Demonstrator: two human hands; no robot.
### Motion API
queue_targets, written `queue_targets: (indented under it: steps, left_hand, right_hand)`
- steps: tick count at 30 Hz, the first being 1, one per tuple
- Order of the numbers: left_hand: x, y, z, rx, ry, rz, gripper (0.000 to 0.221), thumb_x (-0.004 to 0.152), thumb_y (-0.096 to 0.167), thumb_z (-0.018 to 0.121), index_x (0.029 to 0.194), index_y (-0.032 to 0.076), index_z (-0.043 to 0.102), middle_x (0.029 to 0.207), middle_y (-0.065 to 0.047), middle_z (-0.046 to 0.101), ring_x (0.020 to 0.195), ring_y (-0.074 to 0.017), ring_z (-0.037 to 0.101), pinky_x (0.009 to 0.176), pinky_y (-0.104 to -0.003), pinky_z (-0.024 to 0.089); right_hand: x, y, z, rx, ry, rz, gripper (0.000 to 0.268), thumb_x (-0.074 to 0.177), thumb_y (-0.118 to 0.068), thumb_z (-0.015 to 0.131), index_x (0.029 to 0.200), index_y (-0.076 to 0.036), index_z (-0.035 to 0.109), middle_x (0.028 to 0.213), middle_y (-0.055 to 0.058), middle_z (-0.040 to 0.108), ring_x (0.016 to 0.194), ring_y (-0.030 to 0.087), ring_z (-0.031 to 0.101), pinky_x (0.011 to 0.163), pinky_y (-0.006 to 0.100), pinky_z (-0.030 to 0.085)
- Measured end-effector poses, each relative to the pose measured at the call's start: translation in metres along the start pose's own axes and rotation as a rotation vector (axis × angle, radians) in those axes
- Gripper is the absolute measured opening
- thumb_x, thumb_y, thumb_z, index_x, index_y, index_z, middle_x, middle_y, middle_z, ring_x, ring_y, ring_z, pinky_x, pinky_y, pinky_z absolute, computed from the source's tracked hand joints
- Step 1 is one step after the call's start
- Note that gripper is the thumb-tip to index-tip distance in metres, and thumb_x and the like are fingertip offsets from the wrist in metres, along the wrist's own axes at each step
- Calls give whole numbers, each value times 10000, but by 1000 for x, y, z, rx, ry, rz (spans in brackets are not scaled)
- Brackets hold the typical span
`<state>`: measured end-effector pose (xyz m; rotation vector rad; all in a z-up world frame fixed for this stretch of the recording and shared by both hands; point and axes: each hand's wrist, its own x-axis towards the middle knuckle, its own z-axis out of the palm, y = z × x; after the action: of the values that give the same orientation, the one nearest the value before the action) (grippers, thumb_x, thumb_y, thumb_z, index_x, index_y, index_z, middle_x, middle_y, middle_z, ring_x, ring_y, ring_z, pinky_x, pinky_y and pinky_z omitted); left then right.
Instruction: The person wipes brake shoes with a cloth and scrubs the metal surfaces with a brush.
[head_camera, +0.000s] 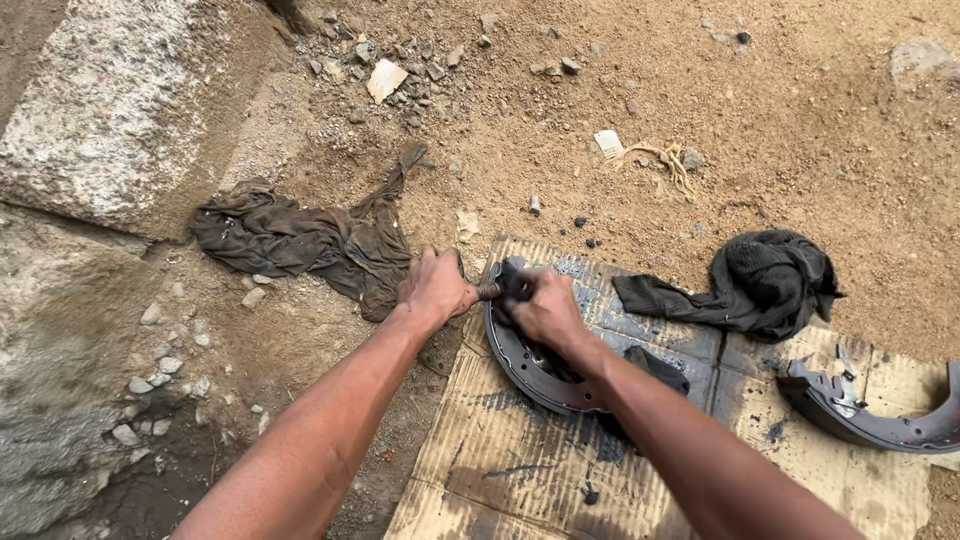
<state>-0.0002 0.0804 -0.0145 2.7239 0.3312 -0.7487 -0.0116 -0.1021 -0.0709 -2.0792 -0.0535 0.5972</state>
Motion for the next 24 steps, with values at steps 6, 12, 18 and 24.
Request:
queue_targets:
  steps: [6, 12, 18, 24]
  left_hand:
    - [-2, 7, -1, 16, -16, 26, 676, 798, 433, 866, 1231, -9, 594, 1248, -189, 535, 1119, -325, 575, 903, -475, 523]
    - [-1, 8, 6, 68, 9, 42, 509, 819, 315, 847, 1200, 32, 660, 1334, -175, 530, 1248, -357, 516, 1017, -532, 484]
    - [-7, 13, -1, 56, -21, -1, 538, 828, 355, 825, 1216, 34, 638, 1330, -156, 549, 1258, -336, 557, 1014, -509, 520]
    - [-11, 17, -10, 95, -59, -5, 690, 800, 554, 854, 1180, 12, 661, 1382, -166, 502, 1204, -336, 585, 983, -495, 521]
  right_hand:
    - [-19, 14, -2, -117, -55, -81, 254, 841, -144, 841, 1081, -89, 779, 803, 134, 803, 572, 205, 691, 601, 372, 586]
    - [12, -3, -5, 374, 211, 112, 235, 865, -161, 763, 1062, -35, 745, 883, 110, 790, 687, 217, 794, 611, 390, 630]
    - [1, 1, -7, -73, 172, -171, 386, 873, -141, 788, 1245, -60, 721, 1040, 159, 779, 826, 227, 761, 767, 365, 616]
    - [6, -14, -58, -464, -130, 36, 365, 896, -81, 706, 1255, -109, 758, 1065, 179, 789, 865, 247, 769, 857, 353, 624]
